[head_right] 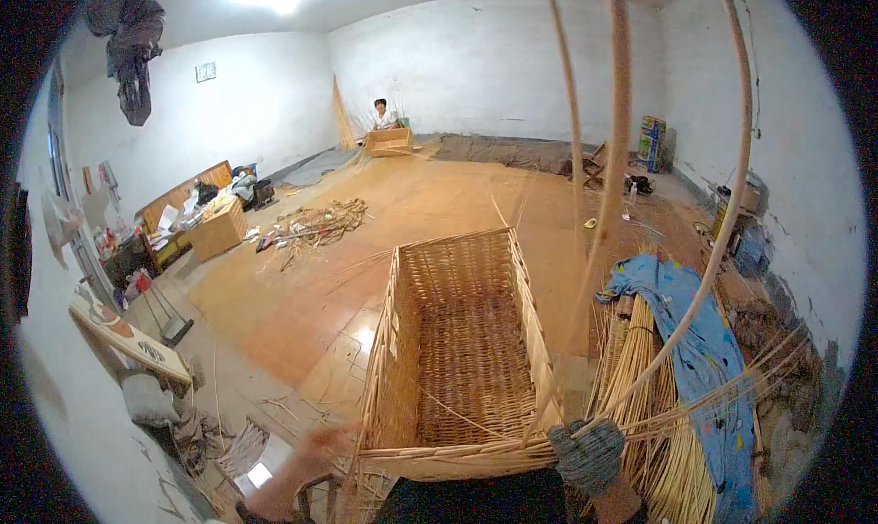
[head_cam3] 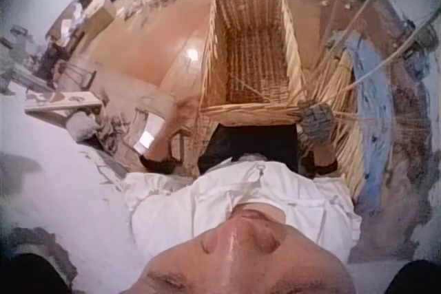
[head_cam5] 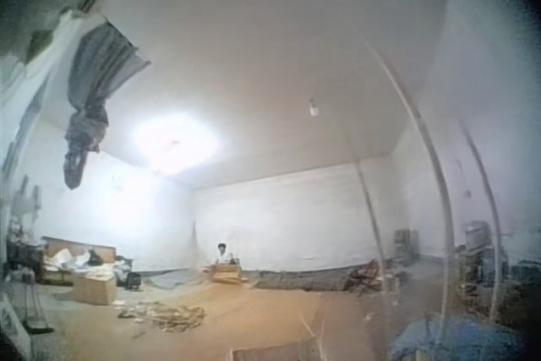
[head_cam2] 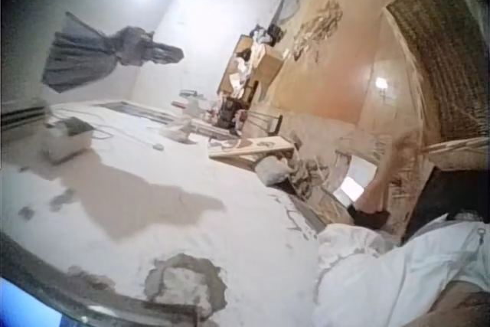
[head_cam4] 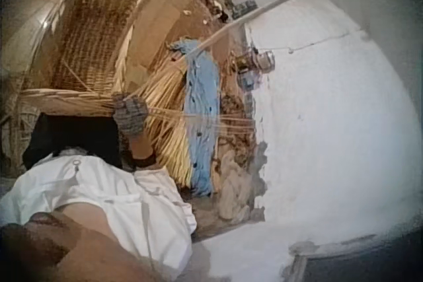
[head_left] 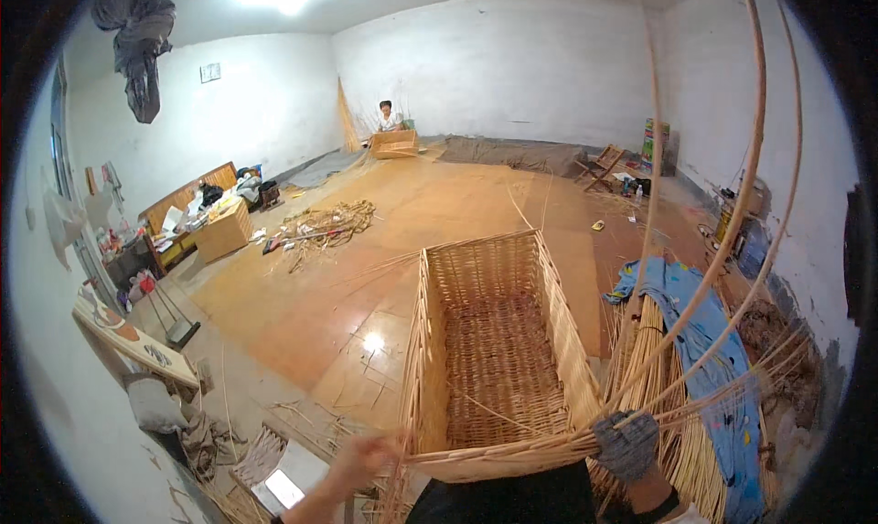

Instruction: Weaving a large wicker basket by hand and trimming willow strips using shears and a knife.

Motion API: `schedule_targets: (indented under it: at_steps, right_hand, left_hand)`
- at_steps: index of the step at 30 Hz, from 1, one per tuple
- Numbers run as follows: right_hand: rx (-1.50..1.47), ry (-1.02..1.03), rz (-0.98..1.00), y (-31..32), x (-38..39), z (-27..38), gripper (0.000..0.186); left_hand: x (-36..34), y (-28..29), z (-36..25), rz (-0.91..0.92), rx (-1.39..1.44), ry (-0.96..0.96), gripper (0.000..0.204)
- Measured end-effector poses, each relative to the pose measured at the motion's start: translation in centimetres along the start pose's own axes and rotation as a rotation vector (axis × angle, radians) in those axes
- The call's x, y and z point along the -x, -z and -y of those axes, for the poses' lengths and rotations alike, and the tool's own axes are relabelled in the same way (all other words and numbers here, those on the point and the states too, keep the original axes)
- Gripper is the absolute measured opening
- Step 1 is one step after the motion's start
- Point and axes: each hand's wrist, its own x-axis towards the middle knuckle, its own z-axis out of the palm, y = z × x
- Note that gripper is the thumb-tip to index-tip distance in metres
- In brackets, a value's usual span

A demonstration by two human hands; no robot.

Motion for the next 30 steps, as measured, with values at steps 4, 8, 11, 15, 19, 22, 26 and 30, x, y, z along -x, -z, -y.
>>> schedule_targets:
  at_steps: [4, 8, 11, 15, 19, 22, 26, 30]
  right_hand:
    - [-0.133, 0.104, -0.317, -2.5, 0.2, -0.2, 0.025]
    - [-0.01, 0.033, -0.163, -2.9, 1.4, -0.2, 0.024]
    - [0.083, -0.044, -0.051, -3.1, 1.3, -0.2, 0.024]
    - [-0.154, 0.078, -0.332, -3.2, -4.1, -3.5, 0.026]
    - [-0.306, 0.099, -0.316, -3.7, -7.4, -2.1, 0.026]
    - [-0.258, 0.016, -0.191, -3.9, -7.5, -1.2, 0.029]
    - [-0.362, -0.062, -0.381, -3.3, -8.0, 1.3, 0.032]
    - [-0.431, 0.028, -0.096, -2.4, -8.8, -0.1, 0.043]
  left_hand:
    - [-9.7, 3.3, 3.1, -0.174, -0.095, 0.193, 0.064]
    - [-15.8, 0.2, -0.9, -0.21, -0.714, 0.277, 0.06]
    - [-18.6, 0.7, 1.6, 0.016, 0.15, 0.223, 0.022]
    - [-19.4, -0.7, 3.1, -0.142, 0.272, 0.252, 0.021]
    - [-19.7, 2.0, 2.2, 0.1, -0.112, 0.341, 0.046]
    - [-18.3, -0.8, -5.5, 0.486, -0.836, -0.378, 0.068]
    - [-16.1, -10.8, -11.5, 0.863, -0.308, -0.289, 0.061]
    - [-15.3, -13.6, -9.5, 0.621, -0.015, -0.223, 0.035]
